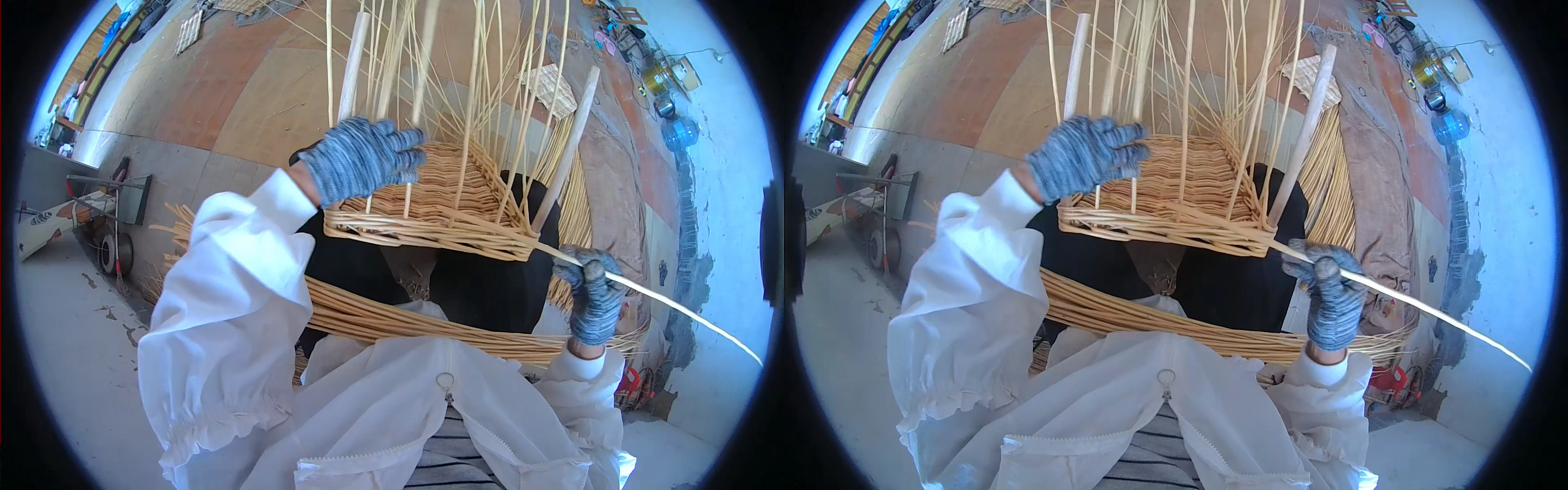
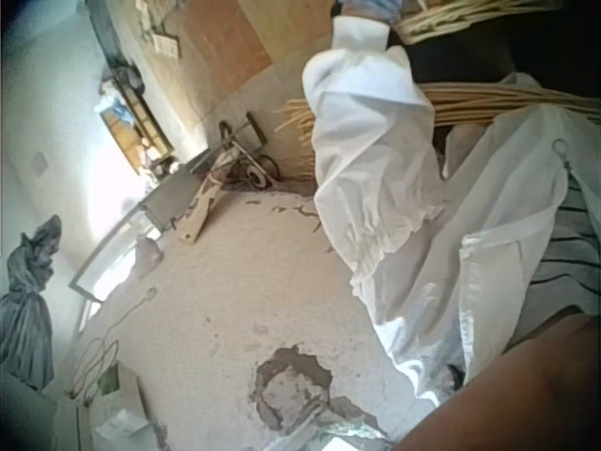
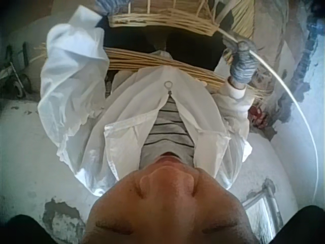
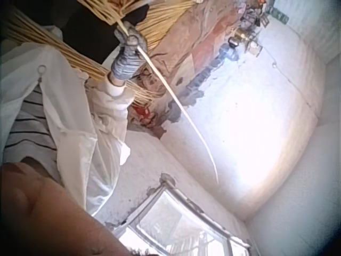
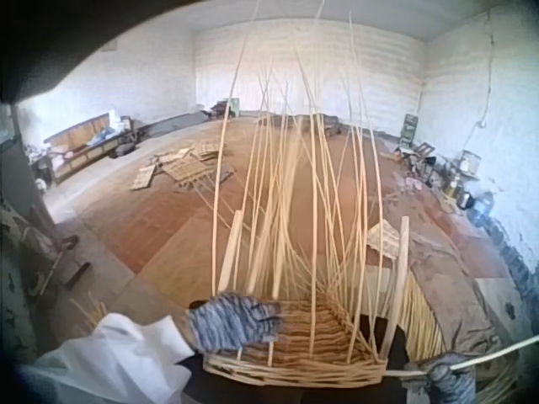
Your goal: The person weaves a wicker basket by hand, threading reeds through the upright stakes of the basket base, rotating the frame, and handling bundles of willow rods.
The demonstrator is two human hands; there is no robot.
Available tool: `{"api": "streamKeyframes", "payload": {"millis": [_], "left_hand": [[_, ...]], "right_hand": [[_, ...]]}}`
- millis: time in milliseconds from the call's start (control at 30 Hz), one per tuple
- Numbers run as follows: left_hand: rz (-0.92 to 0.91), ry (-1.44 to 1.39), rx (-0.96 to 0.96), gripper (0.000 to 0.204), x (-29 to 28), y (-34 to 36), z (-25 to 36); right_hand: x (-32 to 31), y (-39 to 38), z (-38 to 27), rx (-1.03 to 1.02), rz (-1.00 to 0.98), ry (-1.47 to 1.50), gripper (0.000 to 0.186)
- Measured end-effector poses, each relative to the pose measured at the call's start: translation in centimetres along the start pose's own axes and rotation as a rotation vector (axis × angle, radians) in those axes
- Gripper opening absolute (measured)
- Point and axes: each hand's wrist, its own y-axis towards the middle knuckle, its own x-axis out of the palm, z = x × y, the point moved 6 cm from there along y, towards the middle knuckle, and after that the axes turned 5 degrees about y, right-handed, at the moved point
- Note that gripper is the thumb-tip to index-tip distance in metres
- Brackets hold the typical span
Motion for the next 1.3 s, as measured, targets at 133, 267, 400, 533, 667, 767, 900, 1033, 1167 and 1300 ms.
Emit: {"api": "streamKeyframes", "payload": {"millis": [133, 267, 400, 533, 667, 767, 900, 1033, 1167, 1300], "left_hand": [[-0.231, -0.037, -0.209, 0.034, -0.6, -2.1, -1.8], [-0.135, -0.093, -0.410, 0.045, -1.1, -1.9, -2.4], [-0.084, -0.092, -0.470, 0.049, 0.0, -0.7, -2.7], [0.044, 0.055, -0.436, 0.042, -2.8, 0.1, 0.6], [0.469, -0.379, -0.564, 0.039, -5.4, 1.9, 6.9], [0.213, -0.552, -0.966, 0.041, -0.1, 3.0, 9.0], [-0.321, -0.922, -1.121, 0.028, 7.7, 2.8, 9.5], [-0.092, -1.194, -0.985, 0.027, 6.9, 2.4, 8.8], [-0.087, -1.198, -0.801, 0.039, 4.8, 2.6, 8.7], [-0.210, -1.214, -0.954, 0.046, 5.5, 2.6, 8.9]], "right_hand": [[2.4, 0.7, 4.4, 0.108, 0.003, 0.135, 0.030], [4.8, 1.8, 6.5, 0.266, -0.164, 0.328, 0.031], [4.4, 2.7, 7.1, 0.290, -0.263, 0.376, 0.027], [4.1, 2.8, 7.9, 0.217, -0.423, 0.330, 0.028], [3.9, 3.1, 8.5, 0.177, -0.395, 0.005, 0.034], [4.0, 2.9, 7.8, 0.235, -0.402, 0.224, 0.035], [2.0, 2.9, 6.9, 0.254, -0.212, 0.147, 0.029], [-1.8, 3.4, 5.4, -0.010, 0.103, 0.445, 0.011], [-1.5, 4.5, 4.3, 0.114, 0.006, 0.325, 0.013], [2.7, 7.6, -1.8, -0.153, -0.090, -0.332, 0.013]]}}
